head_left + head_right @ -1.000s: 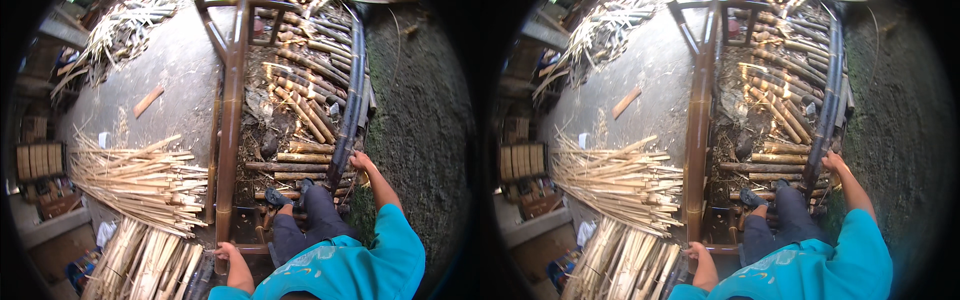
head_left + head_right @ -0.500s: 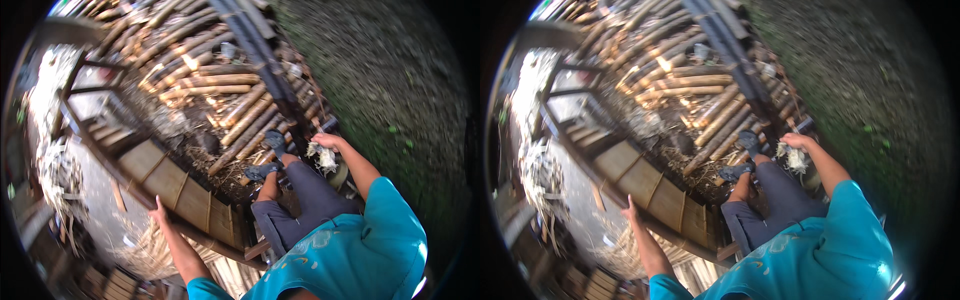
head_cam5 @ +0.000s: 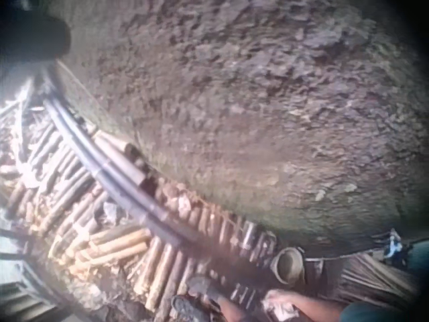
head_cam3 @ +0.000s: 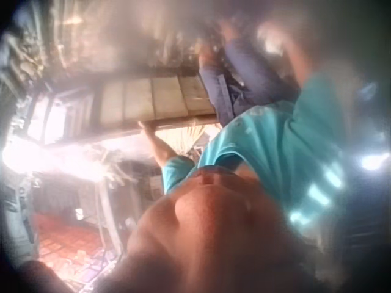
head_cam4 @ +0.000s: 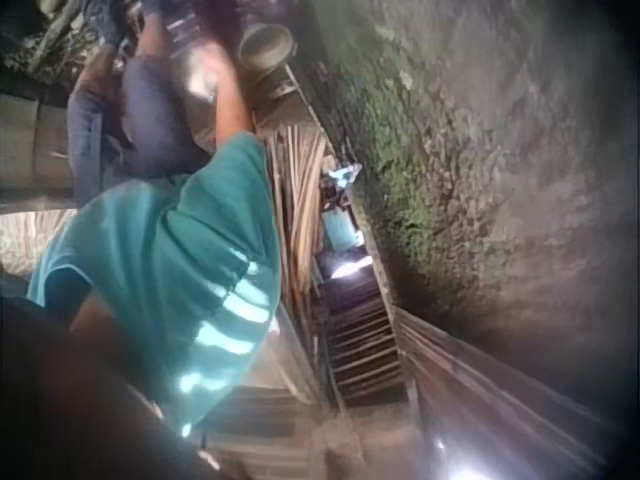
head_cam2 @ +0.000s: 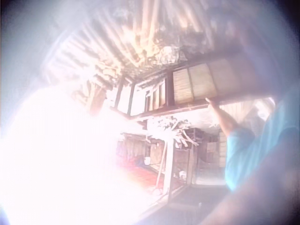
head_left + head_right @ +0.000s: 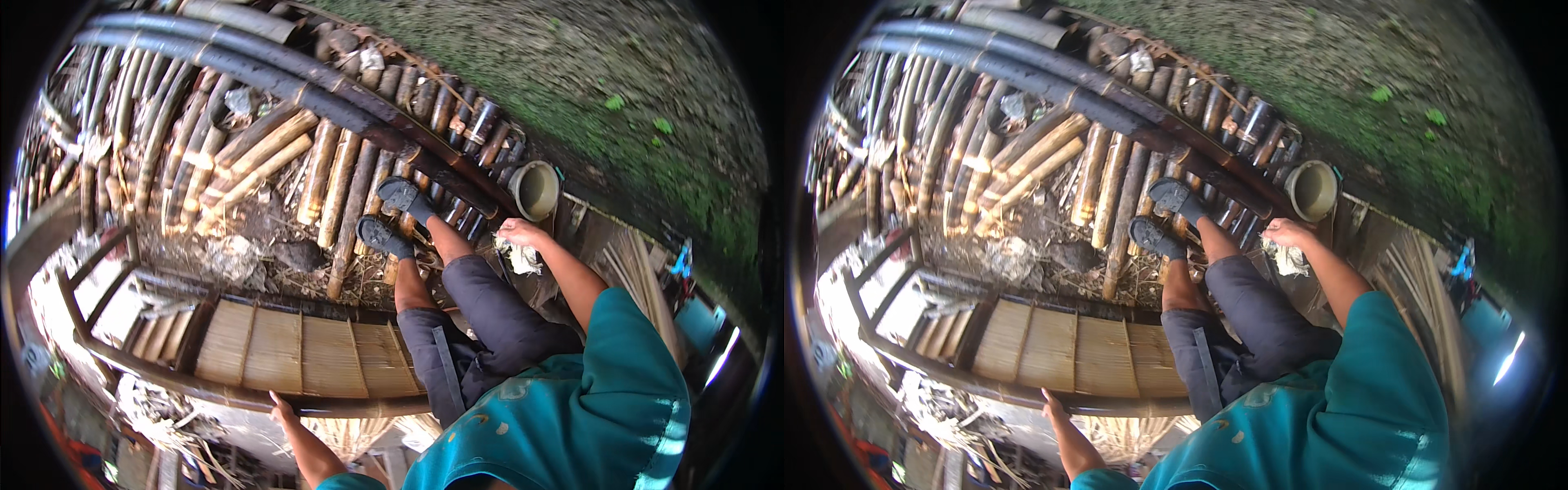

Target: The person scrubs a bamboo chair with a brush, dipping it into a bucket of liquid to apply a cleaning solution. They rotate the chair to clean different sections, including the legs and seat, and place it back on the ground after finishing.

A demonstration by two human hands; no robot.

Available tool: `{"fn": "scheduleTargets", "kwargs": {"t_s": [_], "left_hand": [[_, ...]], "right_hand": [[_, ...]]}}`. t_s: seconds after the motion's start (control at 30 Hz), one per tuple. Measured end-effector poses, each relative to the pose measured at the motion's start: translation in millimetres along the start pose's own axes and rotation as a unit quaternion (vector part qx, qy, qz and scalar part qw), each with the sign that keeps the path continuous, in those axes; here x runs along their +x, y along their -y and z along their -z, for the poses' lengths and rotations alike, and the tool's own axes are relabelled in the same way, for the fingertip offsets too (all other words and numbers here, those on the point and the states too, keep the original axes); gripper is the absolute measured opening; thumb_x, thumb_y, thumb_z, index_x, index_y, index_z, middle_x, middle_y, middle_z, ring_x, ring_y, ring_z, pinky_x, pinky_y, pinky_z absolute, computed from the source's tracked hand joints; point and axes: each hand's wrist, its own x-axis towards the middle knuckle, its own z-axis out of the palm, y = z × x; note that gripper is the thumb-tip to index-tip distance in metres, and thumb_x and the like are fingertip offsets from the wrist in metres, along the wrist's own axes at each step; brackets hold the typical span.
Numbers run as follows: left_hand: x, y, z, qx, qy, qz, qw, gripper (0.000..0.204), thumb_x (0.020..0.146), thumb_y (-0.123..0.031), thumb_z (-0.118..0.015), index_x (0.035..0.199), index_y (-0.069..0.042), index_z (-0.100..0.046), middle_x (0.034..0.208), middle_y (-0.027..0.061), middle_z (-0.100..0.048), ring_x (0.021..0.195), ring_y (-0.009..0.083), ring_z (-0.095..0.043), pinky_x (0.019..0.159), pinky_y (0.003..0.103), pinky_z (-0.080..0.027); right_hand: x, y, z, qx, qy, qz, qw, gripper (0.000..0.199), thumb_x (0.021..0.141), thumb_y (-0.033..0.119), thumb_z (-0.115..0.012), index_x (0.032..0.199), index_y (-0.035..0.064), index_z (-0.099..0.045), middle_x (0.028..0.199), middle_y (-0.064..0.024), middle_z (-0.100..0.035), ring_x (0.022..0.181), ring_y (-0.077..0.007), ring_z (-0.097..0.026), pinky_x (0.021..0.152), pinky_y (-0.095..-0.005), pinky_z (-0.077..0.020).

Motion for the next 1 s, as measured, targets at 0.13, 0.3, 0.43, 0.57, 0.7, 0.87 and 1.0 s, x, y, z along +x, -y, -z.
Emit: {"fn": "scheduleTargets", "kwargs": {"t_s": [0.13, 0.3, 0.43, 0.57, 0.7, 0.87, 1.0], "left_hand": [[-3.5, -11.9, 0.2, 0.015, 0.089, -0.004, 0.996, 0.145, 0.073, -0.093, -0.048, 0.151, 0.010, 0.018, 0.154, 0.0297, -0.035, 0.135, 0.0506, -0.042, 0.098, 0.067, -0.045], [-10.9, -9.2, 5.7, 0.035, 0.071, -0.032, 0.996, 0.140, 0.072, -0.093, -0.049, 0.151, 0.009, 0.003, 0.150, 0.0300, -0.039, 0.126, 0.0483, -0.051, 0.094, 0.066, -0.047], [14.6, -5.2, 0.4, 0.135, 0.016, -0.066, 0.989, 0.129, 0.075, -0.092, -0.047, 0.147, 0.010, -0.014, 0.137, 0.0305, -0.052, 0.115, 0.0478, -0.059, 0.082, 0.062, -0.054], [1.3, -6.2, 2.2, 0.048, 0.058, -0.034, 0.997, 0.104, 0.084, -0.089, -0.033, 0.150, -0.009, -0.040, 0.142, 0.0230, -0.052, 0.124, 0.0461, -0.054, 0.087, 0.066, -0.050], [-20.2, 12.2, -29.3, -0.083, 0.030, -0.061, 0.994, 0.088, 0.087, -0.068, -0.056, 0.145, -0.003, -0.044, 0.138, 0.0212, -0.054, 0.119, 0.0394, -0.056, 0.091, 0.058, -0.051], [-47.0, 81.9, -109.1, -0.176, -0.056, -0.193, 0.964, 0.074, 0.081, -0.044, -0.074, 0.135, 0.001, -0.052, 0.128, 0.0170, -0.061, 0.108, 0.0321, -0.060, 0.087, 0.048, -0.054], [-69.8, 162.4, -135.6, -0.280, -0.089, -0.332, 0.897, 0.066, 0.077, -0.025, -0.089, 0.127, 0.005, -0.058, 0.120, 0.0137, -0.066, 0.099, 0.0262, -0.064, 0.084, 0.041, -0.056]], "right_hand": [[7.1, -86.3, -42.2, -0.040, -0.112, -0.030, 0.992, 0.037, 0.085, 0.037, -0.066, 0.102, 0.0040, -0.072, 0.102, -0.0147, -0.074, 0.095, -0.0282, -0.070, 0.084, -0.0409, -0.0536], [-11.1, -106.8, -32.3, -0.030, -0.092, -0.105, 0.990, 0.052, 0.084, 0.047, -0.061, 0.098, -0.0024, -0.072, 0.117, -0.0247, -0.068, 0.112, -0.0389, -0.064, 0.098, -0.0442, -0.0505], [14.0, -178.5, -32.8, -0.053, -0.168, -0.134, 0.975, 0.039, 0.078, 0.035, -0.072, 0.099, 0.0021, -0.072, 0.112, -0.0224, -0.070, 0.102, -0.0374, -0.068, 0.091, -0.0440, -0.0535], [57.4, -253.6, -0.6, -0.028, -0.225, -0.173, 0.959, 0.044, 0.074, 0.029, -0.076, 0.111, 0.0069, -0.066, 0.115, -0.0198, -0.068, 0.105, -0.0373, -0.066, 0.095, -0.0447, -0.0523], [103.6, -295.1, 57.8, -0.016, -0.268, -0.215, 0.939, 0.062, 0.074, 0.024, -0.075, 0.132, 0.0170, -0.054, 0.125, -0.0192, -0.065, 0.115, -0.0380, -0.063, 0.098, -0.0468, -0.0508], [198.0, -377.1, 128.8, -0.039, -0.286, -0.209, 0.934, 0.078, 0.080, 0.037, -0.072, 0.150, 0.0229, -0.040, 0.135, -0.0185, -0.061, 0.124, -0.0394, -0.059, 0.103, -0.0499, -0.0474], [296.0, -450.3, 171.2, -0.089, -0.351, -0.172, 0.916, 0.070, 0.079, 0.028, -0.065, 0.145, 0.0153, -0.046, 0.134, -0.0228, -0.060, 0.123, -0.0408, -0.058, 0.104, -0.0495, -0.0464]]}}
